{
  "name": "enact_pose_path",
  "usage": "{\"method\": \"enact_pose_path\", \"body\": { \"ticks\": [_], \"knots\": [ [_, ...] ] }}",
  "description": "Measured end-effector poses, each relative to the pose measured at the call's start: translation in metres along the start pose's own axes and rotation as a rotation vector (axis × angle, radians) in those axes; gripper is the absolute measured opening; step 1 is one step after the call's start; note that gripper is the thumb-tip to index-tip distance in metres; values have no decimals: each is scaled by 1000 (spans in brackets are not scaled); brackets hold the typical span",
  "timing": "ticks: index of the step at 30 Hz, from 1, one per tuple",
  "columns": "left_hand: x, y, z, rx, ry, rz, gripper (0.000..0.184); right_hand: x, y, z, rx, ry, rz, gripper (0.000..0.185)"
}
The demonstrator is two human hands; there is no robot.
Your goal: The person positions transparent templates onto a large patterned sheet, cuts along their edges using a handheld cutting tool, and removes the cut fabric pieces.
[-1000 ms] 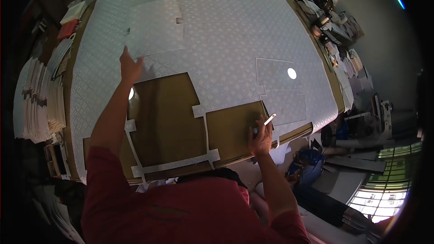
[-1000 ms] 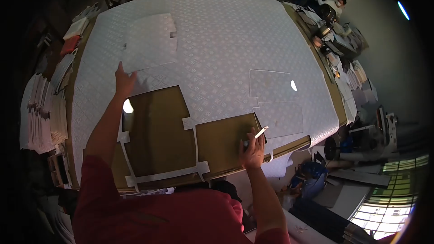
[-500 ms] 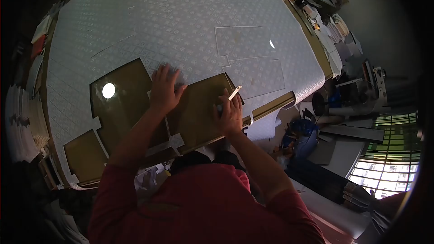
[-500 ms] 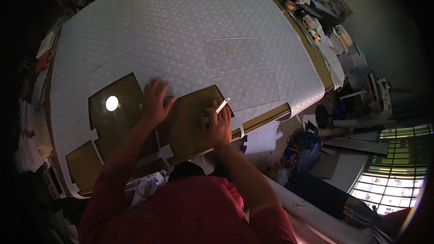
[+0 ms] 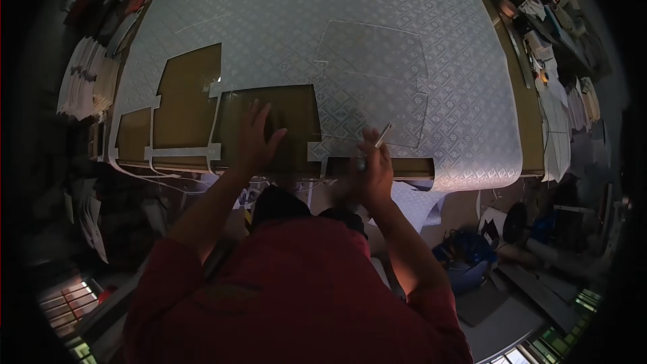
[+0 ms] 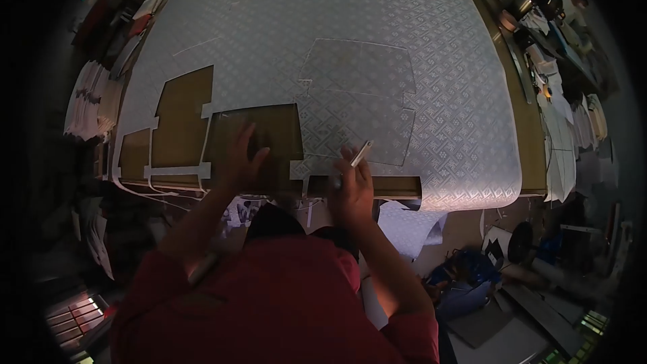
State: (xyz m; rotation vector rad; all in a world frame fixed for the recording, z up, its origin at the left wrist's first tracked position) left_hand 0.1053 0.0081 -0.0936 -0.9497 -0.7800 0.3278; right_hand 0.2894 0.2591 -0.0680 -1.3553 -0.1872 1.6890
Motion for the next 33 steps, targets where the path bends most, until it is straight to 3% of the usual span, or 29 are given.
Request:
{"method": "enact_pose_path", "body": {
  "ticks": [7,10,16,18,22,33],
  "knots": [
    [62,30,38,-78,141,-55,69,89,-77,24,117,-7,-181,48],
    [52,42,77,-92,132,-167,70,96,-88,23,57,27,-178,54],
    [12,69,155,-117,160,-77,77,106,-90,16,2,47,-167,58],
    [2,72,174,-191,276,81,82,108,-86,19,8,47,-204,58],
    [1,70,172,-162,364,33,85,102,-90,13,5,101,-230,56],
    [2,59,169,-262,466,-91,68,120,-110,13,-36,182,-162,61]
  ]
}}
Point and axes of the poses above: each hand's wrist, its own z-axis towards the middle knuckle, its own y-axis out of the palm, x = y × z, the point moved 1 cm from there along z, towards the middle knuckle, and after that the axes turned 6 degrees about y, right-handed, at the moved point
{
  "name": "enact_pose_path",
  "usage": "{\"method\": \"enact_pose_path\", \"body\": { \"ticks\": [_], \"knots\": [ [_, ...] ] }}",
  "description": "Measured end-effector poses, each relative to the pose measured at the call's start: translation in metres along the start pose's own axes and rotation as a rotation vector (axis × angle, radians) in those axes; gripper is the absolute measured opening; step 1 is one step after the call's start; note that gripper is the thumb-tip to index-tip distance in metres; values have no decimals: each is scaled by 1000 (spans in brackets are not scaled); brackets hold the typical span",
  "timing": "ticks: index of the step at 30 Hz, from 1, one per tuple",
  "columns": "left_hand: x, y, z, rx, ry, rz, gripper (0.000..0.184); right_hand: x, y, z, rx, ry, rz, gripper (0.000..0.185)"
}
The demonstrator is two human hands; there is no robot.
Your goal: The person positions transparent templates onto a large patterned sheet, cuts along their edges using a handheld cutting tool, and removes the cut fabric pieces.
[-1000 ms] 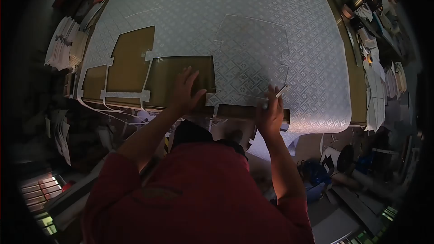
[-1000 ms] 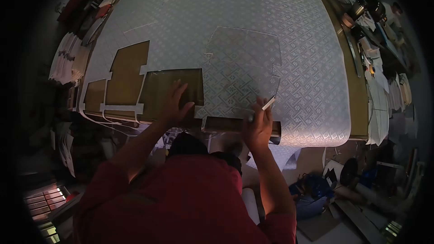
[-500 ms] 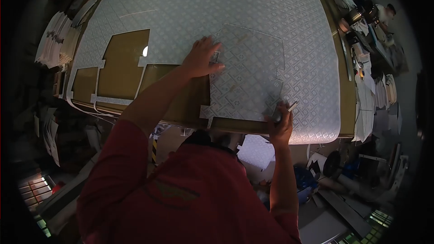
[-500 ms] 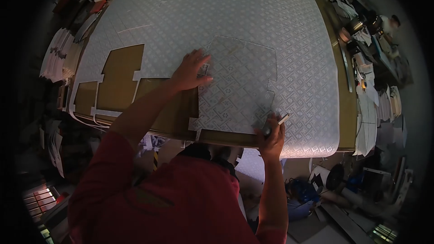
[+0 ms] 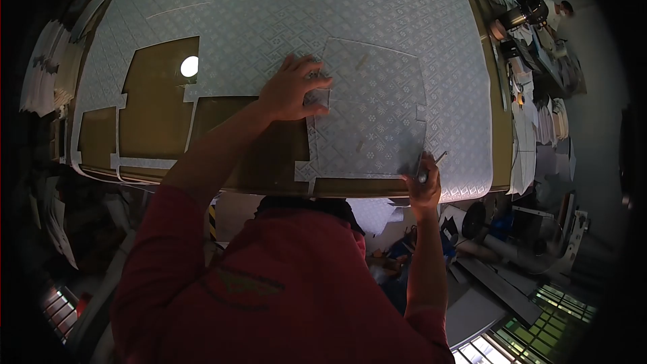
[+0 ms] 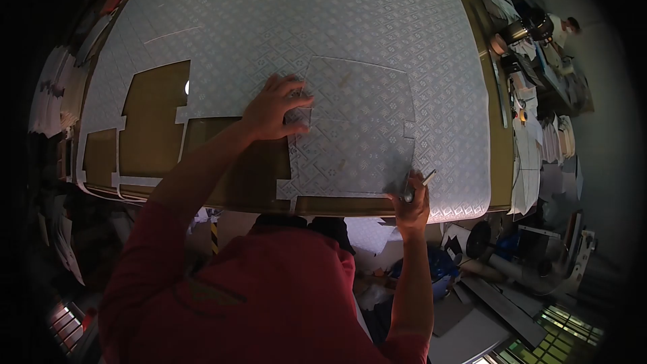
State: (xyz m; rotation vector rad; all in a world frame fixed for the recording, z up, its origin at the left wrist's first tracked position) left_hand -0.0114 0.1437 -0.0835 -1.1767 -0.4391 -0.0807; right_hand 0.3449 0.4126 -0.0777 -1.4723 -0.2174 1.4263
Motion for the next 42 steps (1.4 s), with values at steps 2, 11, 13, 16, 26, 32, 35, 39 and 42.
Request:
{"method": "enact_pose_path", "body": {
  "ticks": [2,11,13,16,26,32,35,39,42],
  "knots": [
    [0,1,2,6,-7,22,69,-3,-3,3,-8,-68,-48,58],
    [6,-1,11,-7,-100,47,79,13,0,12,-11,-226,-95,47],
    [11,-2,14,-53,-156,21,79,16,0,12,-27,-209,-63,48],
    [11,0,17,-102,-242,11,79,16,-1,13,-53,-179,-41,51],
    [10,2,12,-94,-190,99,88,16,-2,14,-63,-171,-8,53],
    [11,3,9,-38,-148,101,91,12,-6,18,-113,-148,-40,50],
    [11,2,7,-12,-129,90,92,12,-4,18,-113,-151,-29,49],
    [9,4,7,14,-113,85,93,9,-6,17,-111,-154,-31,49],
    [10,3,7,11,-114,90,94,6,-5,20,-108,-158,-34,50]
  ]
}}
Point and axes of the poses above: each hand's wrist, its own z-axis towards the middle knuckle, its own y-axis out of the palm, x = y × z, the point moved 1 cm from there along z, towards the middle knuckle, and after that the axes turned 6 degrees about y, right-handed, at the moved point
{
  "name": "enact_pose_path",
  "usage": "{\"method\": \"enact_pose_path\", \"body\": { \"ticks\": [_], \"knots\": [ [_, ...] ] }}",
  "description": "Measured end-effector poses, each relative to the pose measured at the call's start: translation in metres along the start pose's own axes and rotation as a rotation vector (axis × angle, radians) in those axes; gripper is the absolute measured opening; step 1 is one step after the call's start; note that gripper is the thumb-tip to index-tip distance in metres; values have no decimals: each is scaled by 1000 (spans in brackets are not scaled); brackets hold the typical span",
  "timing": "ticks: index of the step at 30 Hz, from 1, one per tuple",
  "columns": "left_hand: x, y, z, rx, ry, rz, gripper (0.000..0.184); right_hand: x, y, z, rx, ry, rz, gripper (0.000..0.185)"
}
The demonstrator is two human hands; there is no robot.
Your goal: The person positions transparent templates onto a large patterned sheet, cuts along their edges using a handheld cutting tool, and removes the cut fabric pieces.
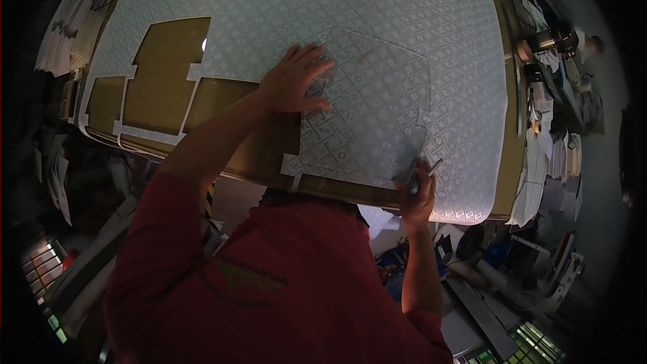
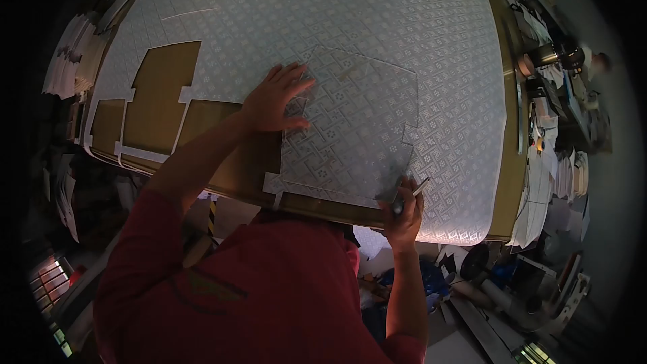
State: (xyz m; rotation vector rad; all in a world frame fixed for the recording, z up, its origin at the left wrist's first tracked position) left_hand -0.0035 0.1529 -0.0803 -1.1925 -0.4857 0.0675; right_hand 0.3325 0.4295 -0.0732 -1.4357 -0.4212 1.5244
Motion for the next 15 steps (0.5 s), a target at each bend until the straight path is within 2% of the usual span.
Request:
{"method": "enact_pose_path", "body": {
  "ticks": [15],
  "knots": [
    [3,-2,3,-78,-24,34,93,4,3,-4,42,17,-23,55]
  ]
}}
Point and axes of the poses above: each hand's wrist, its own z-axis towards the middle knuckle, its own y-axis out of the palm, x = y × z, the point moved 1 cm from there along z, towards the middle knuckle, and after that the axes turned 6 degrees about y, right-handed, at the moved point
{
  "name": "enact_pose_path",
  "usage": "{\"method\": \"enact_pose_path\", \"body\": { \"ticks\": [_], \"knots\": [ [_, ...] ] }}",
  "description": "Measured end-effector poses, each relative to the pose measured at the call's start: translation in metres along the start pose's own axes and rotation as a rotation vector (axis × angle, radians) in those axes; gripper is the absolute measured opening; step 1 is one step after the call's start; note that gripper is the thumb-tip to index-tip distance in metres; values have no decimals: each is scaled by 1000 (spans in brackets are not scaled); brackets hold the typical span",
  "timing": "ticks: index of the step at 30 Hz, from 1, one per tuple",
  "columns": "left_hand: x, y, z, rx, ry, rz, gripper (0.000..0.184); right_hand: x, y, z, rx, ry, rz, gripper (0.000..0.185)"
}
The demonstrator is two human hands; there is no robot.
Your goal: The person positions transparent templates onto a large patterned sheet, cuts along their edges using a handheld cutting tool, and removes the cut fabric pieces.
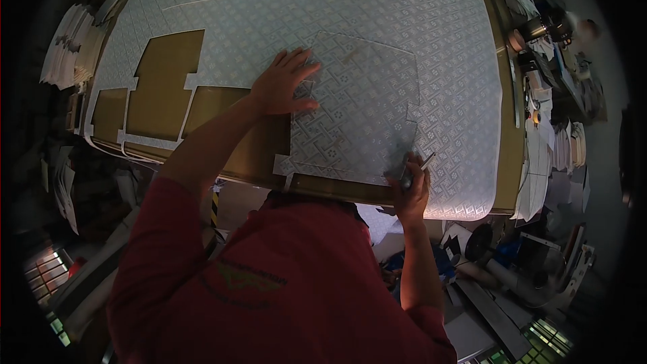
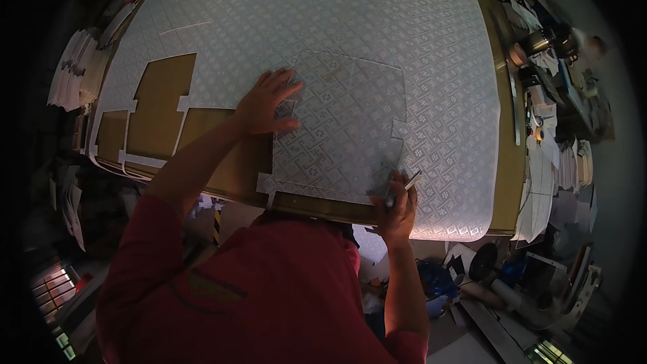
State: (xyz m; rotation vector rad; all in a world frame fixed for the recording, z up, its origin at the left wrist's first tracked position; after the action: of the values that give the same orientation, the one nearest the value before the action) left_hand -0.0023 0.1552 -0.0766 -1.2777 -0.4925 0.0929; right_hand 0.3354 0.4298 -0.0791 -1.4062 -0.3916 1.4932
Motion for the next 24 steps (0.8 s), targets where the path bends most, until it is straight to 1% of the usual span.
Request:
{"method": "enact_pose_path", "body": {
  "ticks": [9,11,19,24],
  "knots": [
    [1,4,-1,-12,-20,37,92,-4,-5,5,-12,-70,-21,53],
    [2,4,-2,-8,-22,34,92,-5,-5,6,-66,-90,-19,52],
    [1,0,-2,19,-7,29,92,-2,-3,6,-49,-53,27,54],
    [0,2,-2,23,-8,14,95,0,-2,6,-65,-50,25,53]
  ]
}}
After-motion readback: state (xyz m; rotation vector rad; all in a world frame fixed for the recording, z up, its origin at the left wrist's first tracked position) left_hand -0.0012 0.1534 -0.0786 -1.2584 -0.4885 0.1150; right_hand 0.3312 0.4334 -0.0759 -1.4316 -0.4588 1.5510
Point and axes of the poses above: each hand's wrist, its own z-axis towards the middle knuckle, its own y-axis out of the palm, x = y × z, the point moved 1 cm from there along z, towards the middle knuckle, and after that the axes turned 6 degrees about y, right-handed, at the moved point
